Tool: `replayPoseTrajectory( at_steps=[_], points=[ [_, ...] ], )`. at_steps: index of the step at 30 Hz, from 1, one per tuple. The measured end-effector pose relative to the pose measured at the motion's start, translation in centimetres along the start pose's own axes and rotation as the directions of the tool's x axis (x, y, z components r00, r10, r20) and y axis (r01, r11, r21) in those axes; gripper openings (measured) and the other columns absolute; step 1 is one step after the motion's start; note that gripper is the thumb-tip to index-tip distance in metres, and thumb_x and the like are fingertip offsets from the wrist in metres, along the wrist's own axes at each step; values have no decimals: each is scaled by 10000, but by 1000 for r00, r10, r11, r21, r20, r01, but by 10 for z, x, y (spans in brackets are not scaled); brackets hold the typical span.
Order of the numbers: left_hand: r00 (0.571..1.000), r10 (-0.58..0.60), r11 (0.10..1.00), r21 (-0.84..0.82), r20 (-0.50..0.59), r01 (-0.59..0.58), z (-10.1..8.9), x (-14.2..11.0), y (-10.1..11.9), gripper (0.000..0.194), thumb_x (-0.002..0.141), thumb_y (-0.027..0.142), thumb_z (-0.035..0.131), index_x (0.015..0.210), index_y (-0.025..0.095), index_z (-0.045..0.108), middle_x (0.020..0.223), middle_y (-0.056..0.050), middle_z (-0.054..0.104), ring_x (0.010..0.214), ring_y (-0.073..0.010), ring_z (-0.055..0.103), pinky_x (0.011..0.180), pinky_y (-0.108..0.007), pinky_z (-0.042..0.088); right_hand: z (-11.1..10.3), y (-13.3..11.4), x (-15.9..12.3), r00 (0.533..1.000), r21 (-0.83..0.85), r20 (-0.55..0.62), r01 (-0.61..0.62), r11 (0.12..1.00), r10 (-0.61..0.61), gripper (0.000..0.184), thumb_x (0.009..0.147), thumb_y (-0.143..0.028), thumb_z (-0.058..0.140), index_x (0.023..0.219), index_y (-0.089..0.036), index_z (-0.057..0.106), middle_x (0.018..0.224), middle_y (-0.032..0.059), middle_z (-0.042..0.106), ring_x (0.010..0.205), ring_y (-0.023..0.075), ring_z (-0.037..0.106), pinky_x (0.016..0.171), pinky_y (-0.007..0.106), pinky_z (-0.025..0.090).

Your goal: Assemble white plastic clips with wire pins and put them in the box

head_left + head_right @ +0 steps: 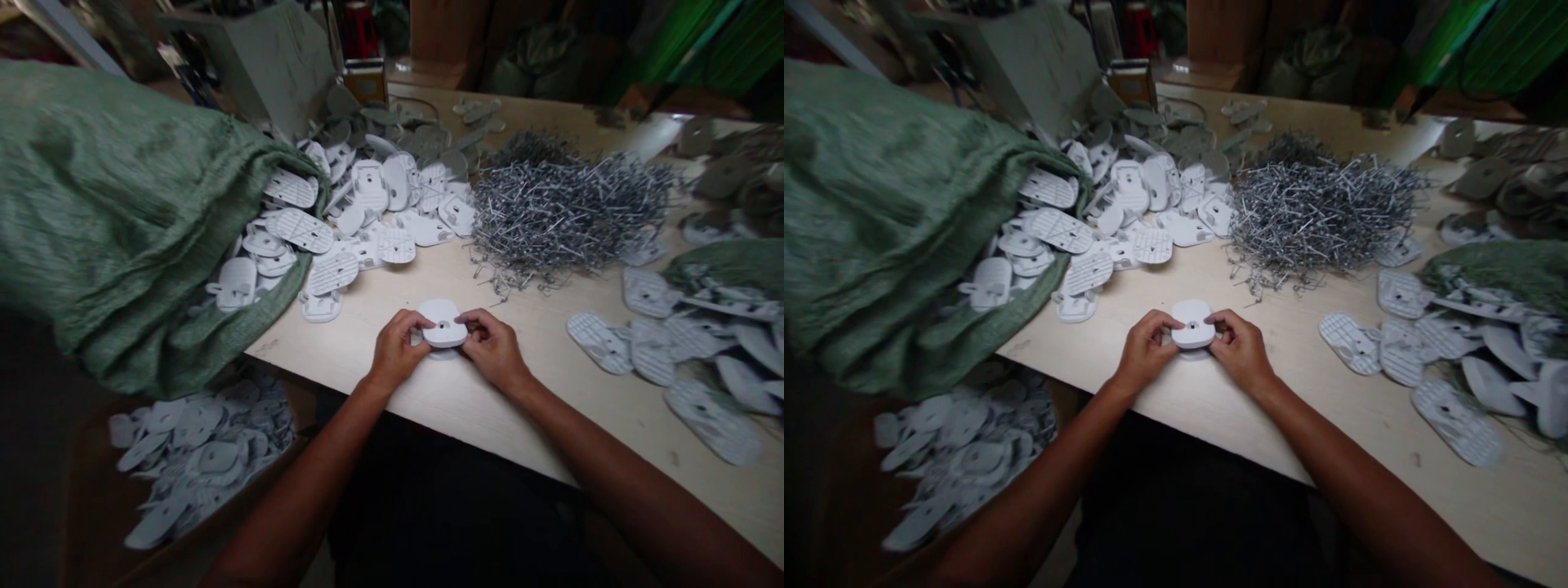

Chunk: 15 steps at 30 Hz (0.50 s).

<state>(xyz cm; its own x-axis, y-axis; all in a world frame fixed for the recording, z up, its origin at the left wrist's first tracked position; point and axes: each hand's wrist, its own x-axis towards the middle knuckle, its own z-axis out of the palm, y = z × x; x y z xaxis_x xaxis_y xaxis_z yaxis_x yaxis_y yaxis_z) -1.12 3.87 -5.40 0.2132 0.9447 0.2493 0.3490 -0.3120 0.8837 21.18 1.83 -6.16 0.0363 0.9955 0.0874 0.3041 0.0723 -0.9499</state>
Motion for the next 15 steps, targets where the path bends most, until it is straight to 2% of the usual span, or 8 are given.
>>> replayPoseTrajectory(
  at_steps=[5, 9, 12, 15],
  points=[
    [1000, -22, 1000, -5, -5, 22, 1, -2, 5, 297, 806, 65, 770, 1051, 231, 787, 1007, -6, 688, 763, -126, 558, 682, -255, 408, -5, 0, 0, 1000, 13, 0, -23, 1000, 23, 361, 784, -299, 711, 1115, -176, 786, 707, -14, 628, 546, 109, 465, 520, 235, 341],
    [998, -58, 996, -73, -6, 57, 1, -9, 9, 366, 748, 36, 762, 1070, 209, 786, 980, -9, 657, 670, -98, 486, 648, -254, 400, -11, -5, -6, 999, -65, -14, -53, 996, 52, 448, 753, -369, 753, 1158, -183, 796, 906, 53, 748, 615, 129, 566, 558, 248, 457],
    [987, -160, 965, -212, -17, 153, -8, -20, 7, 385, 711, 42, 784, 1065, 191, 770, 918, -1, 614, 638, -83, 469, 606, -232, 385, -13, -11, -8, 998, -120, 34, -42, 992, 47, 597, 741, -478, 836, 1260, -187, 787, 1058, 109, 787, 680, 161, 624, 593, 277, 518],
    [948, -319, 891, -346, -13, 295, -29, -44, 11, 392, 691, 66, 783, 1068, 167, 740, 856, 14, 595, 577, -60, 428, 529, -212, 306, -13, -18, -10, 998, -118, 48, -40, 992, 46, 696, 709, -544, 869, 1299, -187, 772, 1130, 145, 795, 699, 187, 657, 609, 310, 547]
  ],
)
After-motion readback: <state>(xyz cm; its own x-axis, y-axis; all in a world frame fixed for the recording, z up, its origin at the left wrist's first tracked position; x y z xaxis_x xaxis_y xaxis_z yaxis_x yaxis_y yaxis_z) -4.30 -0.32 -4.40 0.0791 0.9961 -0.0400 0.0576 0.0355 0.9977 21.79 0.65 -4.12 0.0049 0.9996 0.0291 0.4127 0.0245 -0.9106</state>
